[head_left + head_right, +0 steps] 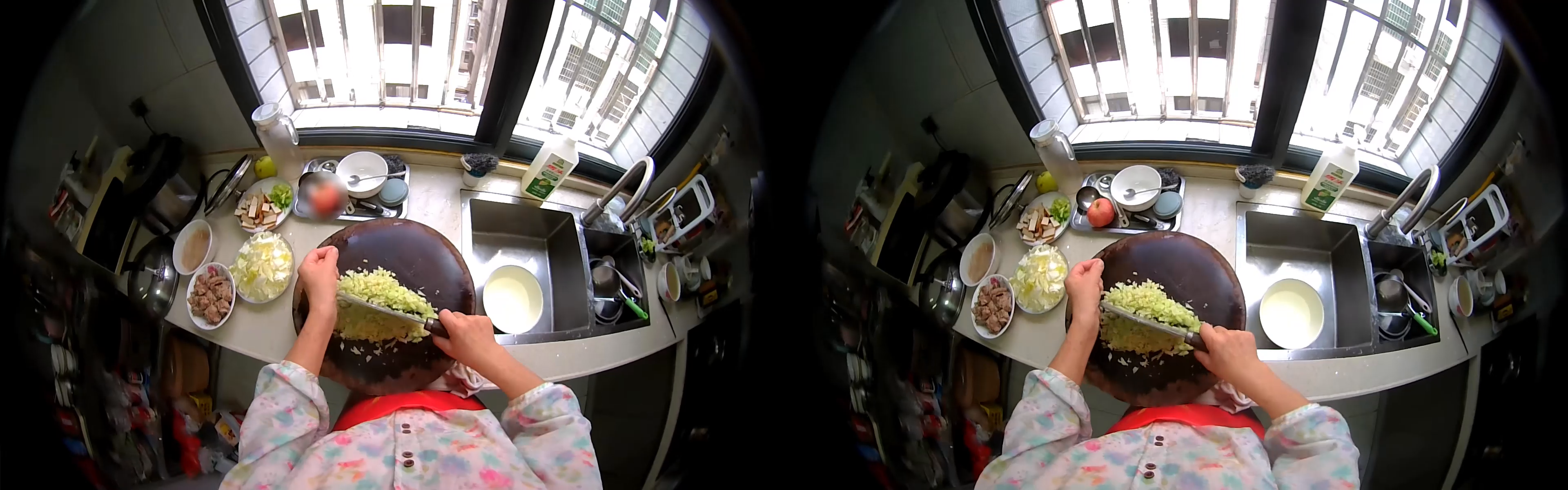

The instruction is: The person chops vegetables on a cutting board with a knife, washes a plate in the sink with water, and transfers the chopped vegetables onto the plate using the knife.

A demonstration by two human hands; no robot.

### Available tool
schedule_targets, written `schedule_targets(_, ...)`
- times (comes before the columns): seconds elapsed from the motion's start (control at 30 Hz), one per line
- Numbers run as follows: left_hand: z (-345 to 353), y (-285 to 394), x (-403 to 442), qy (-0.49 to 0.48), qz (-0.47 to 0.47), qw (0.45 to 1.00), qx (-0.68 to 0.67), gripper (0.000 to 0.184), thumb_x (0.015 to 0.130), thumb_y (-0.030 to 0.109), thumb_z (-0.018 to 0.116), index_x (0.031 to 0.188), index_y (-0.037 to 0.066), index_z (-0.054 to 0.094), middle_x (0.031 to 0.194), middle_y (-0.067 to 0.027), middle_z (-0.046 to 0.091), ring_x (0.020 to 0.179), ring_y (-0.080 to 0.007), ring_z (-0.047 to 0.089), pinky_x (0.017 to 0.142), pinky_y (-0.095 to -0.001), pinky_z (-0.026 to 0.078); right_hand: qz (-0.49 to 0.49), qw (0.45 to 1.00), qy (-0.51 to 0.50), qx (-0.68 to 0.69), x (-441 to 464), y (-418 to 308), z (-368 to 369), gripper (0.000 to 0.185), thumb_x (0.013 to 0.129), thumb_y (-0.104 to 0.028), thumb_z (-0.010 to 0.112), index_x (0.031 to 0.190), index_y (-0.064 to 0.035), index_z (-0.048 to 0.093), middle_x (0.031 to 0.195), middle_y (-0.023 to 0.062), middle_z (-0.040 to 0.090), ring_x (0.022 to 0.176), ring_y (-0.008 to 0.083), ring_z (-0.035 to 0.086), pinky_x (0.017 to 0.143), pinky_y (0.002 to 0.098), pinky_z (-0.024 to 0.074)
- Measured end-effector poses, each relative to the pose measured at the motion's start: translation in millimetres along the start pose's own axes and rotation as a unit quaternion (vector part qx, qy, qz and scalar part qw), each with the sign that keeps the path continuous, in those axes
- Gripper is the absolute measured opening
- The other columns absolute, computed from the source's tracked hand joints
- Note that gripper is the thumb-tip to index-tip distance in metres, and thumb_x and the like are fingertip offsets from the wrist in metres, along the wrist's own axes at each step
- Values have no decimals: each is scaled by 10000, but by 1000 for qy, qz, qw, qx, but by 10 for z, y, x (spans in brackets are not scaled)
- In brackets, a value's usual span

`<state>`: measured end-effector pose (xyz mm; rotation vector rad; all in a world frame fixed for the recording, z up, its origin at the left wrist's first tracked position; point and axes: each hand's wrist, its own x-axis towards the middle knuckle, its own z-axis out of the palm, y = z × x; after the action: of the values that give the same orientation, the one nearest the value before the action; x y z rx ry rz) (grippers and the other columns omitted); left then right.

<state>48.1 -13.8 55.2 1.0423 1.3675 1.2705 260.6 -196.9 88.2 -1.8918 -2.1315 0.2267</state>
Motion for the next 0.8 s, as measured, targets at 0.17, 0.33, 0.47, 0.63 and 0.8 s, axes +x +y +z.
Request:
schedule_targets(0.17,90,-144,339,-43,-20,998,-35,114,837,98,608,868,-11,610,580,19,518,463,-44,425,427,-202,324,37,999,10,-25,104,-242,-80,307,736,-292,693,810,-73,493,676,87,581,600,257,612,493,365,474)
schedule_targets(0.33,123,-269,289,-32,26,999,-6,124,829,112,619,824,-12,612,560,17,519,466,-49,441,428,-205,322,57,998,23,-20,-21,-195,269,329,738,-316,696,826,-73,491,671,88,576,603,256,612,500,373,477)
schedule_targets(0.47,162,-131,250,-12,-2,1000,18,115,833,96,614,852,-18,618,585,14,534,468,-53,449,428,-209,333,44,999,5,-4,9,-33,239,339,737,-319,695,819,-64,485,688,100,584,618,262,613,505,372,473)
schedule_targets(0.63,-35,-158,150,-31,-51,998,24,110,831,105,607,855,-2,612,584,14,526,468,-56,447,429,-209,338,43,998,-36,-11,-20,-282,-87,323,728,-305,698,825,-75,493,687,91,586,613,256,613,496,374,470)
schedule_targets(0.8,34,-238,34,-5,27,999,40,133,835,119,593,845,-13,605,601,4,532,487,-66,464,459,-218,368,46,999,-12,6,-119,-41,205,319,704,-291,702,841,-84,502,736,98,607,636,275,626,535,383,486)
